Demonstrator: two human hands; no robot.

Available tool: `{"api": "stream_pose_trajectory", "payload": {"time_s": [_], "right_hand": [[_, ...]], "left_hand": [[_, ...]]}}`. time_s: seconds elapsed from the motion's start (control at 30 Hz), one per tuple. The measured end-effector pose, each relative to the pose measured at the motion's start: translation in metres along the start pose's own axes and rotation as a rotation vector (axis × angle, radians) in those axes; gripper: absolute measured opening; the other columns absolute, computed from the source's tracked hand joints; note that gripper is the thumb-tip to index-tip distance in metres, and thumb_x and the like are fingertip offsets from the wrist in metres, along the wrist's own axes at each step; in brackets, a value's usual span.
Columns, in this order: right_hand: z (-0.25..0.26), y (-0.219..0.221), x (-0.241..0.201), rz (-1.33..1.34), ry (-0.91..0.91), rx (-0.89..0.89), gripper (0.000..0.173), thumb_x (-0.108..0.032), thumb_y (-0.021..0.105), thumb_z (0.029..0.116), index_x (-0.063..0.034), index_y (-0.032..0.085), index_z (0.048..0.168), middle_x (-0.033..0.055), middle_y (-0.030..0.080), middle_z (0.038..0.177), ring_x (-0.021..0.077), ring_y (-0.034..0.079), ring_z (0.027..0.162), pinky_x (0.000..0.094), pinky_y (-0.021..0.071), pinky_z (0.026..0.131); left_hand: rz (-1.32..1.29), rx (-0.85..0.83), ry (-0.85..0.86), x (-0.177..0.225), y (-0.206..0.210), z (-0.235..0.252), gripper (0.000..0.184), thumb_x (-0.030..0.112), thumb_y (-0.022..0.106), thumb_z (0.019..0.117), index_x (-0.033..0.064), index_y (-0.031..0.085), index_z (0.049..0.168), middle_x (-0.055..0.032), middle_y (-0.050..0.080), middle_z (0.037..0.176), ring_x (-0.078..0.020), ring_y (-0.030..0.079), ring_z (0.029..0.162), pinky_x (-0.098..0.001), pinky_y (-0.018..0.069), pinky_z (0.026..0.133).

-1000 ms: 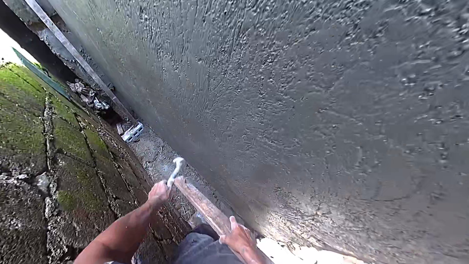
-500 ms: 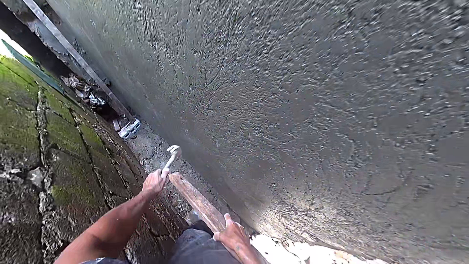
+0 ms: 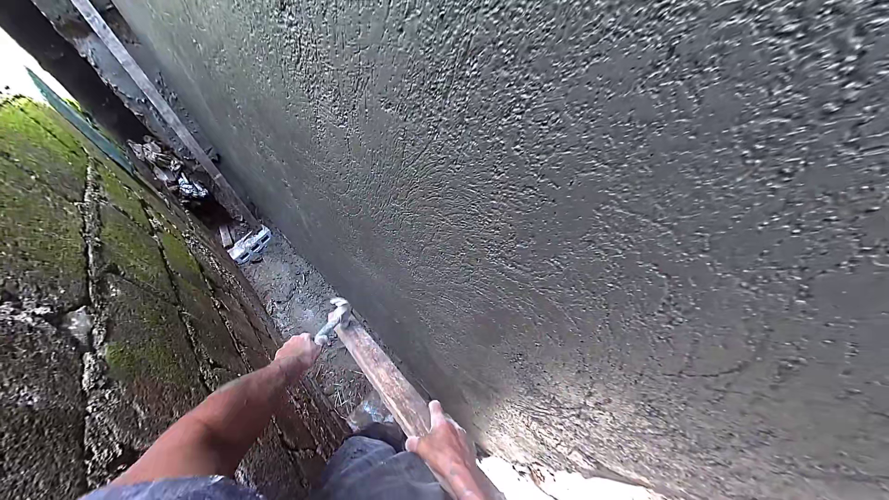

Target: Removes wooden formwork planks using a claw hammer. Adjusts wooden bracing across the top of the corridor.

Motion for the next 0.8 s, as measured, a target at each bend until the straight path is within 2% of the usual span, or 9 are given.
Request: {"api": "stream_pose_trajectory", "payload": {"time_s": [0.07, 0.13, 0.2, 0.27, 0.33, 0.4, 0.53, 0.67, 0.8], "right_hand": [[-0.001, 0.002, 0.003, -0.013, -0.017, -0.032, 0.102, -0.051, 0.084, 0.0719, -0.0195, 0.038, 0.157, 0.0166, 0.068, 0.130, 0.0366, 0.064, 0.122, 0.0599, 0.0497, 0.102], [0.013, 0.008, 0.016, 0.033, -0.044, -0.073, 0.104, -0.054, 0.086, 0.0682, -0.0207, 0.040, 0.156, 0.0168, 0.068, 0.130, 0.0368, 0.064, 0.122, 0.0608, 0.0495, 0.102], [0.023, 0.026, 0.036, 0.271, -0.098, -0.139, 0.097, -0.051, 0.090, 0.0637, -0.0170, 0.051, 0.147, 0.0181, 0.068, 0.126, 0.0357, 0.065, 0.119, 0.0601, 0.0506, 0.101], [0.021, 0.039, 0.049, 0.558, -0.145, -0.246, 0.079, -0.042, 0.090, 0.0660, -0.0114, 0.061, 0.133, 0.0157, 0.070, 0.117, 0.0294, 0.068, 0.107, 0.0528, 0.0557, 0.094], [0.014, 0.049, 0.053, 0.811, -0.174, -0.398, 0.063, -0.033, 0.084, 0.0747, -0.0071, 0.061, 0.127, 0.0119, 0.071, 0.099, 0.0222, 0.069, 0.083, 0.0416, 0.0594, 0.076], [0.011, 0.057, 0.056, 0.967, -0.197, -0.551, 0.060, -0.026, 0.078, 0.0792, -0.0049, 0.057, 0.132, 0.0118, 0.071, 0.093, 0.0205, 0.068, 0.074, 0.0373, 0.0590, 0.070], [0.014, 0.065, 0.066, 1.060, -0.250, -0.660, 0.068, -0.022, 0.082, 0.0713, -0.0043, 0.057, 0.132, 0.0128, 0.072, 0.102, 0.0210, 0.070, 0.083, 0.0369, 0.0601, 0.077], [0.026, 0.069, 0.070, 1.067, -0.343, -0.678, 0.075, -0.023, 0.087, 0.0659, -0.0056, 0.059, 0.134, 0.0128, 0.071, 0.109, 0.0214, 0.070, 0.095, 0.0379, 0.0590, 0.086], [0.036, 0.066, 0.070, 1.084, -0.358, -0.620, 0.083, -0.018, 0.086, 0.0628, -0.0053, 0.056, 0.139, 0.0135, 0.071, 0.115, 0.0211, 0.070, 0.100, 0.0381, 0.0589, 0.089]], "left_hand": [[0.017, -0.073, -0.018, -0.008, 0.007, 0.008, 0.064, 0.056, 0.035, 0.1079, 0.0019, 0.069, 0.117, -0.0239, 0.068, 0.121, -0.0395, 0.066, 0.116, -0.0632, 0.0510, 0.096], [-0.212, -0.004, -0.079, -0.014, 0.008, 0.012, 0.067, 0.058, 0.036, 0.1074, 0.0002, 0.069, 0.113, -0.0241, 0.068, 0.115, -0.0385, 0.067, 0.110, -0.0607, 0.0514, 0.094], [-0.584, 0.137, -0.154, -0.021, 0.016, 0.010, 0.067, 0.061, 0.042, 0.1051, -0.0003, 0.069, 0.100, -0.0206, 0.064, 0.088, -0.0336, 0.063, 0.080, -0.0537, 0.0517, 0.075], [-0.960, 0.269, -0.190, -0.026, 0.020, 0.005, 0.056, 0.058, 0.056, 0.1012, 0.0034, 0.064, 0.089, -0.0095, 0.051, 0.063, -0.0217, 0.049, 0.051, -0.0405, 0.0454, 0.052], [-1.232, 0.344, -0.213, -0.029, 0.014, 0.000, 0.042, 0.047, 0.066, 0.0995, 0.0062, 0.061, 0.094, -0.0028, 0.045, 0.056, -0.0150, 0.042, 0.041, -0.0328, 0.0420, 0.041], [-1.327, 0.388, -0.241, -0.033, 0.000, -0.004, 0.033, 0.036, 0.071, 0.0982, 0.0054, 0.061, 0.104, -0.0030, 0.046, 0.059, -0.0150, 0.042, 0.043, -0.0326, 0.0423, 0.042], [-1.343, 0.354, -0.189, -0.045, -0.025, -0.005, 0.035, 0.029, 0.069, 0.1002, 0.0001, 0.060, 0.118, -0.0089, 0.062, 0.072, -0.0150, 0.055, 0.051, -0.0310, 0.0498, 0.047], [-1.459, -0.001, -0.126, -0.026, -0.033, -0.020, 0.034, 0.030, 0.057, 0.1051, 0.0038, 0.057, 0.126, -0.0121, 0.073, 0.091, -0.0194, 0.071, 0.070, -0.0330, 0.0589, 0.059], [-1.506, -0.273, 0.007, -0.005, -0.023, -0.027, 0.021, 0.018, 0.053, 0.1049, 0.0025, 0.058, 0.119, -0.0146, 0.073, 0.088, -0.0182, 0.071, 0.067, -0.0277, 0.0558, 0.054]]}}
Point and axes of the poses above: each hand's wrist, its own z-axis towards the middle knuckle, its own y-axis out of the palm, x = y × z, the point moved 8 cm from there along z, towards the middle knuckle
